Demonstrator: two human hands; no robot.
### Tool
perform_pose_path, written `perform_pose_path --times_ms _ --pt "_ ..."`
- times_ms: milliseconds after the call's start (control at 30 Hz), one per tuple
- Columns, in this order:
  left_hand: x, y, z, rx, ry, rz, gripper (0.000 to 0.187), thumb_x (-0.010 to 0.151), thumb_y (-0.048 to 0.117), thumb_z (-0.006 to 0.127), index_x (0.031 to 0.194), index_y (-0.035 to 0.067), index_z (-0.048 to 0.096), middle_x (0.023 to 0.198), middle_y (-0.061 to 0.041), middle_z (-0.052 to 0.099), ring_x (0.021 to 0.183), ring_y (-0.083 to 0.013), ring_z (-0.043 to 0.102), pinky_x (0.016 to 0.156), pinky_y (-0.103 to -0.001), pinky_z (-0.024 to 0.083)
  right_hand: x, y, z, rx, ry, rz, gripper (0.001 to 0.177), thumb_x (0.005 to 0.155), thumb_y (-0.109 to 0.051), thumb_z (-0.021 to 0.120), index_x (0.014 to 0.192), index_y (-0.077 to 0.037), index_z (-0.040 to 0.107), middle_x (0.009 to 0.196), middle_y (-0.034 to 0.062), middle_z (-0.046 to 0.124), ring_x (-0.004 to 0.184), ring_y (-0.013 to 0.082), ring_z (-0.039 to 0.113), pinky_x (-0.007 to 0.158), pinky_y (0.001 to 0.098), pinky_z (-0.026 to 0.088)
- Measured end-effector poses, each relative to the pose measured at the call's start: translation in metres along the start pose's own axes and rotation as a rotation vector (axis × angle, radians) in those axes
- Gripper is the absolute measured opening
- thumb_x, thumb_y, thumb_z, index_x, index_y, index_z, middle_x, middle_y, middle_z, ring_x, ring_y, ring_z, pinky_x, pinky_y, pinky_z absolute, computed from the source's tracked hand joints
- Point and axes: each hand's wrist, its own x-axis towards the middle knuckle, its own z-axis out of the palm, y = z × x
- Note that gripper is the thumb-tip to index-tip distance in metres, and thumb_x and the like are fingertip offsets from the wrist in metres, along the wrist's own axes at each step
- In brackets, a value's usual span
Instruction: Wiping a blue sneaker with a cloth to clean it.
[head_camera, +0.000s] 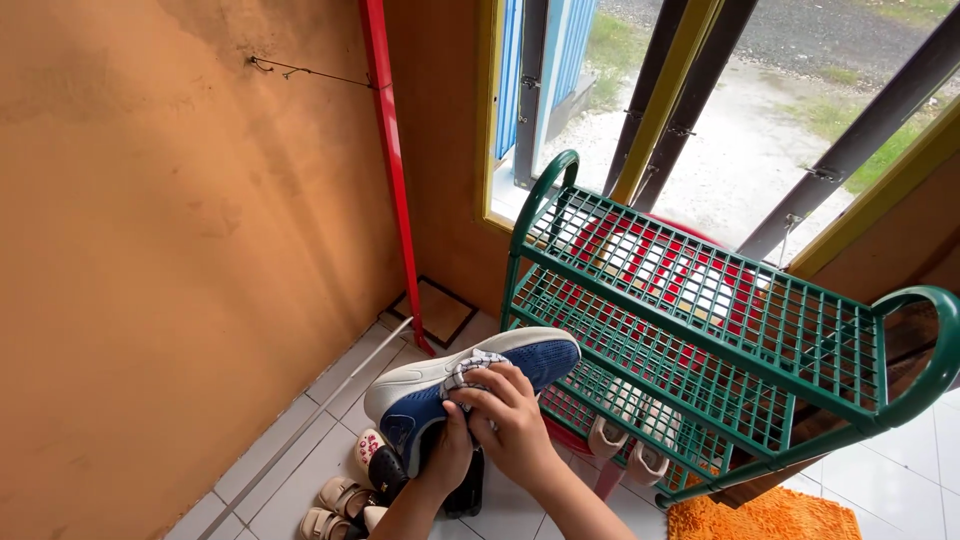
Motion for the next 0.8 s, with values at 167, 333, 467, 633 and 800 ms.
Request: perform_pose_path --times_ms 167,333,467,633,800 --pt "-0.004 0.002 0.000 -0.094 -0.052 -0.016 0.084 0.099 0.060 0.011 0.149 0.004 0.048 0.158 -0.011 0.048 0.152 -0.0211 0.033 0.126 -0.035 0.015 -0.024 0.058 -0.007 -0.447 0.107 -0.025 0.024 0.091 -0.015 0.067 0.112 -0.021 0.076 0.125 0.0068 0.068 0.115 0.0337 0.059 0.095 0.0494 0.045" --pt "-0.009 0.005 -0.003 0.215 0.126 0.000 0.080 0.098 0.064 0.018 0.144 0.010 0.055 0.160 -0.011 0.044 0.153 -0.0319 0.031 0.128 -0.044 0.010 -0.023 0.095 -0.036 -0.624 0.199 0.138 0.027 0.091 -0.016 0.067 0.117 -0.022 0.072 0.133 0.0060 0.065 0.128 0.0383 0.053 0.103 0.0556 0.042" --pt "-0.008 0.010 0.002 0.140 0.096 0.012 0.079 0.099 0.060 0.018 0.135 0.007 0.065 0.149 -0.011 0.059 0.147 -0.0278 0.043 0.126 -0.040 0.019 -0.017 0.087 -0.037 -0.448 0.268 0.118 0.023 0.092 -0.006 0.063 0.112 -0.013 0.074 0.124 0.0086 0.067 0.118 0.0352 0.055 0.103 0.0539 0.045" --pt "-0.005 0.004 0.016 -0.140 -0.027 -0.150 0.082 0.097 0.059 0.017 0.146 0.005 0.054 0.156 -0.008 0.053 0.150 -0.0182 0.040 0.125 -0.032 0.023 -0.013 0.039 -0.012 -0.222 0.163 0.082 0.026 0.086 0.003 0.066 0.102 -0.015 0.075 0.112 0.0054 0.073 0.111 0.0282 0.062 0.100 0.0461 0.048" --pt "-0.004 -0.001 0.019 -0.223 -0.024 -0.067 0.083 0.098 0.061 0.016 0.143 0.003 0.055 0.150 -0.014 0.058 0.146 -0.0204 0.047 0.121 -0.033 0.031 -0.020 0.005 0.004 -0.127 0.192 0.013 0.015 0.095 -0.011 0.061 0.104 -0.012 0.074 0.114 0.0062 0.070 0.102 0.0308 0.061 0.093 0.0448 0.049"
